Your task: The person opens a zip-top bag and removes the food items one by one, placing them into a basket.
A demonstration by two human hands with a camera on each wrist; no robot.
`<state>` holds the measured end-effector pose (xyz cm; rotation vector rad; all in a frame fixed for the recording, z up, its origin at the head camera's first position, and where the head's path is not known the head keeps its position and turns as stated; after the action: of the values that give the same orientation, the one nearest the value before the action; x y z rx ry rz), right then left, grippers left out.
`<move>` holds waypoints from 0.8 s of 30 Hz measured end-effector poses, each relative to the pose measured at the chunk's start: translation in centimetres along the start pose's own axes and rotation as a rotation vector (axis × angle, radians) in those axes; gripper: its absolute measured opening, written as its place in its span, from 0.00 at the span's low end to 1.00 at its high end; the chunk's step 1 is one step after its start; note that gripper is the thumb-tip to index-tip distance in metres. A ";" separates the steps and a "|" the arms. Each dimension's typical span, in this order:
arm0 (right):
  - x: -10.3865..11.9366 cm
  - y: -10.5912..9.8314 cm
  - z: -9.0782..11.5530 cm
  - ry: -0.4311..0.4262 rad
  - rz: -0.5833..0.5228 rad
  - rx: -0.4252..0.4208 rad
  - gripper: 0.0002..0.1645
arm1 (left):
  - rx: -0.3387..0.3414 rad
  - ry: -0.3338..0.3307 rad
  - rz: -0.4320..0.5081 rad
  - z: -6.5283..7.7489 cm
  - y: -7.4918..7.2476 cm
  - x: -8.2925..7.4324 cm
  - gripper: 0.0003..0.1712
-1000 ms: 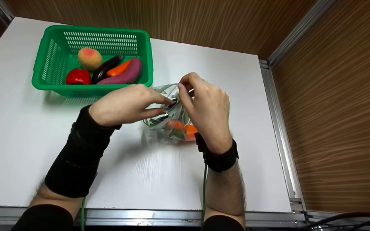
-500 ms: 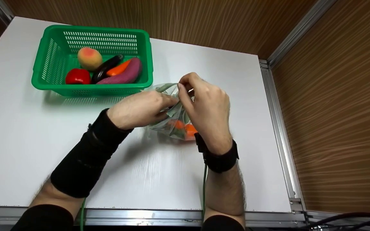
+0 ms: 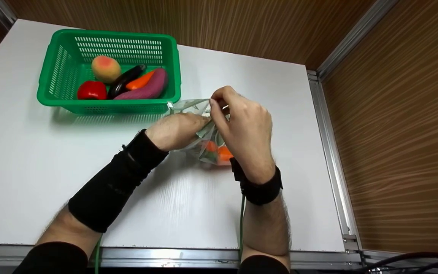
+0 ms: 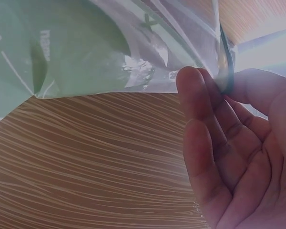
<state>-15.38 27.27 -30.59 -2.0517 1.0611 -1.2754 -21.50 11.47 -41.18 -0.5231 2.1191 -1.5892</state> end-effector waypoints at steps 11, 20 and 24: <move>-0.1 0.8 -0.1 0.005 0.039 0.043 0.07 | 0.214 -0.114 0.154 -0.8 2.2 1.8 0.15; -0.1 1.4 -0.3 0.017 0.062 0.090 0.07 | 0.312 -0.143 0.147 -1.2 3.3 2.5 0.11; 0.0 1.5 -0.3 0.026 0.074 0.102 0.07 | 0.326 -0.140 0.129 -1.1 3.3 2.6 0.11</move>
<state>-16.22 26.44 -31.55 -1.9080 1.0508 -1.2952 -24.41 11.84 -44.34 -0.3676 1.7110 -1.7233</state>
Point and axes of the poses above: each hand's wrist, its own z-axis away from the middle knuckle, its own y-axis out of the palm, x = y × z, the point moved 3 cm from there along -z, towards the middle knuckle, and after that the axes turned 6 degrees about y, right-handed, at the moved point
